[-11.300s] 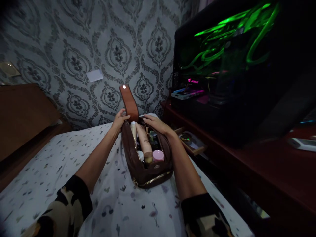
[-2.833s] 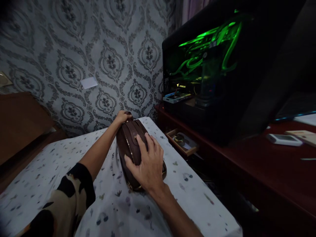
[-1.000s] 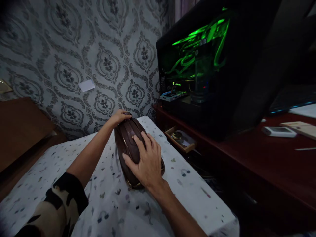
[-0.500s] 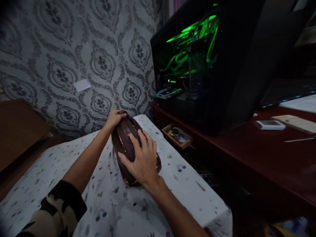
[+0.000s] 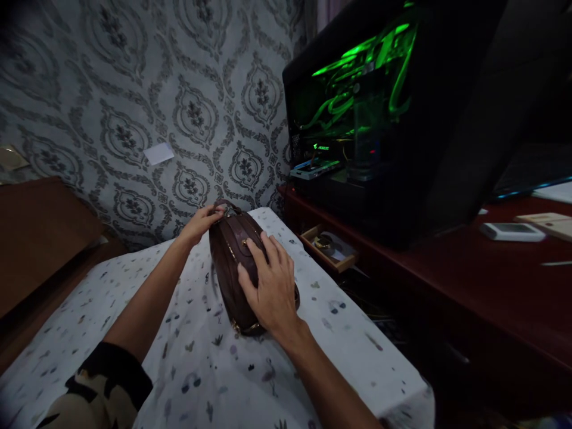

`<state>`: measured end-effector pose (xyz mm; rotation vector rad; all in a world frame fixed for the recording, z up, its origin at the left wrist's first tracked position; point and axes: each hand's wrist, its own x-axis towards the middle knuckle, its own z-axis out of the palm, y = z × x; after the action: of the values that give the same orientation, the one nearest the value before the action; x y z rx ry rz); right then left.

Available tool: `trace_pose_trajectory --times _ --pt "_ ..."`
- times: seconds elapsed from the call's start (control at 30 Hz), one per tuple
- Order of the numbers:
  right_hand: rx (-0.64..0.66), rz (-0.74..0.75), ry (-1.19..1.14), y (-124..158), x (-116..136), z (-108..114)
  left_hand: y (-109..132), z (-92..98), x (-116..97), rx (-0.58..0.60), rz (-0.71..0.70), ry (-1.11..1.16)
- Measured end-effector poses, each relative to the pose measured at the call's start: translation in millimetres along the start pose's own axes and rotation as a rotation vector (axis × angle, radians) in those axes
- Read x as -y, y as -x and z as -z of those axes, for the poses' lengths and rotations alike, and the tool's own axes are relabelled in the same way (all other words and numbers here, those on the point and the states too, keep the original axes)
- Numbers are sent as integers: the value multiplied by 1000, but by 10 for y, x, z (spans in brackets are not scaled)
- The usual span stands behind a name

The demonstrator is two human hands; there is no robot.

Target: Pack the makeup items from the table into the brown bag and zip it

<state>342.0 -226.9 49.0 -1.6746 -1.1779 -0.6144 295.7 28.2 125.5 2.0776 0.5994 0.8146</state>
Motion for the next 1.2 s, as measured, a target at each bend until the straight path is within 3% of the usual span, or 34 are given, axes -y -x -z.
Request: trace_pose_trajectory --times 0.23,0.83,1.2 --pt "12 17 60 0 4 -4 234 -24 220 -45 19 36" --pt "35 149 68 32 -21 52 215 24 151 -54 4 -25" --pt "46 128 32 12 -15 72 252 -8 45 -261 -111 -353"
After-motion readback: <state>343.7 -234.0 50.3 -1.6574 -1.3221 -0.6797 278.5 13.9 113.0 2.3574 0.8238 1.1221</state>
